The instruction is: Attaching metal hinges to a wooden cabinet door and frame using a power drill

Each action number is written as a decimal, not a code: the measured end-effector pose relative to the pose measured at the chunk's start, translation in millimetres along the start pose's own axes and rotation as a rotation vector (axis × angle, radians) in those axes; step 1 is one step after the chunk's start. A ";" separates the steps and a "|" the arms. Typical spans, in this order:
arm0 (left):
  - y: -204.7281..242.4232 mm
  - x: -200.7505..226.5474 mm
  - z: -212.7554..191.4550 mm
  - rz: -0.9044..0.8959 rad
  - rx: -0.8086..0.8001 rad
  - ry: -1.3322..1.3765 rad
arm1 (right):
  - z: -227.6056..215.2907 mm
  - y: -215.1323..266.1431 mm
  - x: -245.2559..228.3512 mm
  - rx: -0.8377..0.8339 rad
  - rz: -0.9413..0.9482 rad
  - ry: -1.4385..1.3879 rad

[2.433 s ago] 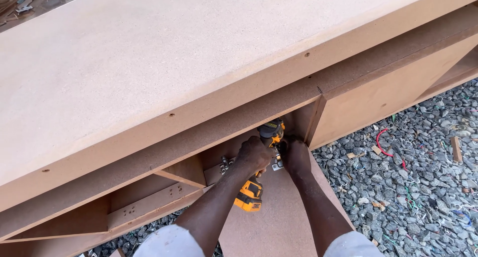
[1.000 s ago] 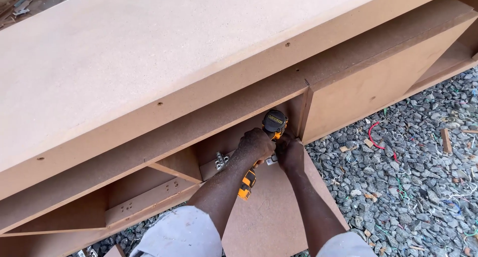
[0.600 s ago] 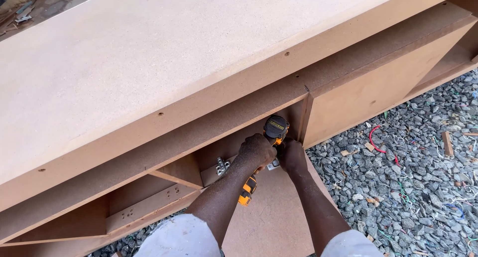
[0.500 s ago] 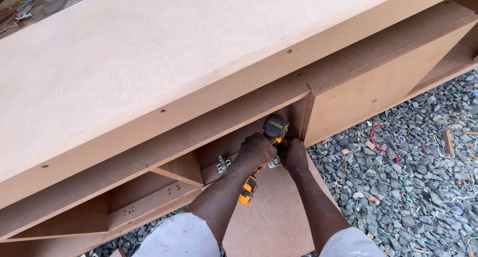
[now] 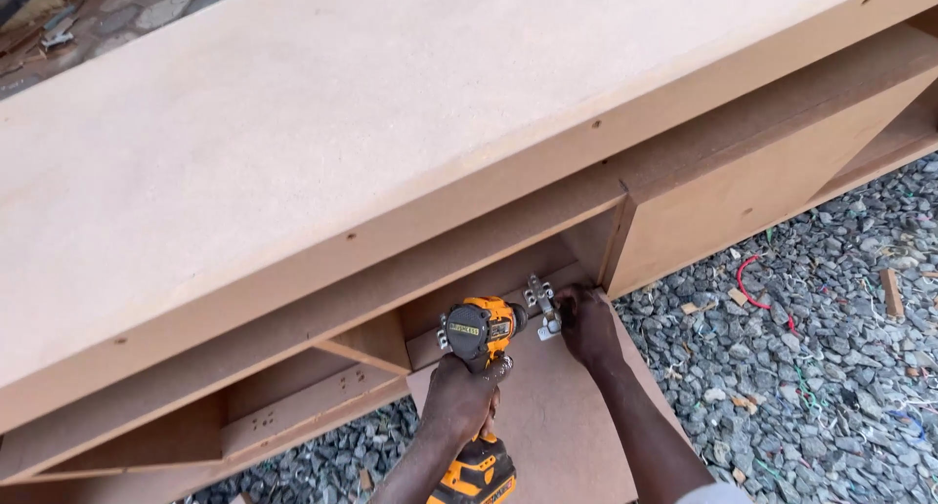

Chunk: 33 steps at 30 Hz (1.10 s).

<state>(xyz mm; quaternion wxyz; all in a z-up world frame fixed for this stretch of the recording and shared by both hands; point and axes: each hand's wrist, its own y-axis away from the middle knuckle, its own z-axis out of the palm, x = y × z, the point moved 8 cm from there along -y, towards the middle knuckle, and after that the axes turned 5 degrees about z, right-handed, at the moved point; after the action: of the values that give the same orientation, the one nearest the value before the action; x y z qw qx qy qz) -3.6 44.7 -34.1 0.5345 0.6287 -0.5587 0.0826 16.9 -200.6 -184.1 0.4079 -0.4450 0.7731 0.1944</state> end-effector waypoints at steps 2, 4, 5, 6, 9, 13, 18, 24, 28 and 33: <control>1.5 -10.4 -2.1 0.047 -0.002 -0.054 | -3.1 -4.5 3.8 0.085 0.053 -0.094; -14.1 -21.4 -2.9 0.069 0.012 -0.062 | -12.3 -19.0 -18.5 0.105 -0.028 -0.075; -11.4 -40.1 0.2 0.048 0.023 -0.062 | -13.3 -7.9 -26.3 0.085 -0.092 -0.050; -5.2 -49.3 6.6 0.026 0.010 -0.059 | -13.8 1.6 -20.3 0.069 -0.074 -0.041; -6.2 -44.4 -0.6 0.012 0.026 -0.120 | -10.3 -14.4 -37.8 0.060 -0.138 -0.042; 0.5 -48.4 10.0 -0.018 -0.080 0.099 | -0.5 -19.4 -34.4 -0.030 -0.059 0.115; 3.0 -60.5 10.8 -0.030 -0.073 0.056 | 11.3 -24.1 -24.5 -0.101 -0.110 0.182; -18.8 -99.8 25.5 -0.041 -0.037 0.317 | -16.9 8.6 -22.5 0.143 0.018 -0.139; -22.6 -108.8 28.8 -0.121 0.059 0.340 | -42.2 51.7 20.4 0.368 0.427 -0.738; -37.3 -136.7 39.1 -0.112 0.114 0.473 | -70.7 65.0 57.6 0.390 0.581 -0.933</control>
<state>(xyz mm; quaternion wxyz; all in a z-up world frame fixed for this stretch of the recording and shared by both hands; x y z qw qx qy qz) -42.8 91.5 -167.8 0.6178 0.6512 -0.3766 0.2292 -86.1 -243.7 -192.6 0.7098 0.0012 0.6234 0.3279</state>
